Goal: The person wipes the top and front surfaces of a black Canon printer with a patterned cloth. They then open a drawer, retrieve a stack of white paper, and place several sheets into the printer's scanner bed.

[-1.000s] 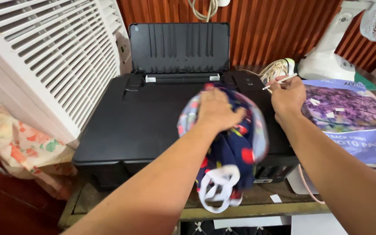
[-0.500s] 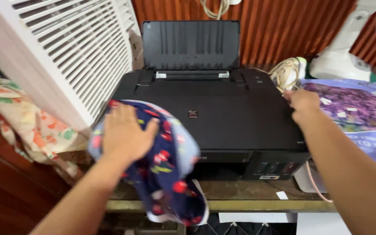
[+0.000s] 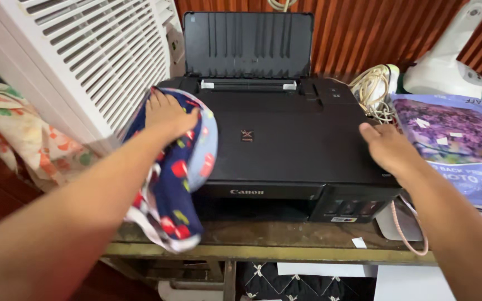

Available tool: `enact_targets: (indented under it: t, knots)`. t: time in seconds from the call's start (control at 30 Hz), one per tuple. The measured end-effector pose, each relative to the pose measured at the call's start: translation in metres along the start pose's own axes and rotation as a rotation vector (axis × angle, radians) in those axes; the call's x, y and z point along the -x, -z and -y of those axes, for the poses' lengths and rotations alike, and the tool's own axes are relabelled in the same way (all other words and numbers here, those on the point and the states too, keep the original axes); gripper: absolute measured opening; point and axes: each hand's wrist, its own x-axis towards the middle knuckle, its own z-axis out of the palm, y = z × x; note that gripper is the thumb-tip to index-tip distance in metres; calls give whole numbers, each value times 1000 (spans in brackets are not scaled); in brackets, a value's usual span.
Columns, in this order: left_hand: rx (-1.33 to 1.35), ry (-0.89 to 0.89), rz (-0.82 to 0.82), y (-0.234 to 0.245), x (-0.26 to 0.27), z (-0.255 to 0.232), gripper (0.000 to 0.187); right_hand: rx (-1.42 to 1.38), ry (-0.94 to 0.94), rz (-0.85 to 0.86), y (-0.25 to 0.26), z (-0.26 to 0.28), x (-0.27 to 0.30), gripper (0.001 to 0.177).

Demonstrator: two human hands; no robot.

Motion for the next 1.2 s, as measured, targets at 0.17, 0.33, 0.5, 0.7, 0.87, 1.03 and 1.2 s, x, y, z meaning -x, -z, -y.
enact_targets:
  t: [0.17, 0.33, 0.5, 0.7, 0.87, 1.03, 1.2]
  knots:
    - [-101, -69, 94, -36, -103, 22, 103, 136, 6, -40, -9, -1, -1, 73]
    - [-72, -308, 58, -53, -163, 30, 85, 184, 61, -51, -9, -4, -2, 75]
    - [-73, -281, 212, -32, -175, 9, 68, 140, 37, -47, -5, 1, 7, 74]
    - [-39, -247, 16, -48, -151, 17, 81, 124, -22, -23, -2, 14, 14, 73]
    - [4, -353, -117, -70, -145, 28, 83, 169, -19, -17, -2, 14, 9, 76]
    - [31, -117, -74, -35, -121, -9, 79, 170, -26, -16, -2, 14, 13, 76]
    - [35, 138, 37, 10, -11, -97, 139, 100, -82, 22, -2, 14, 8, 71]
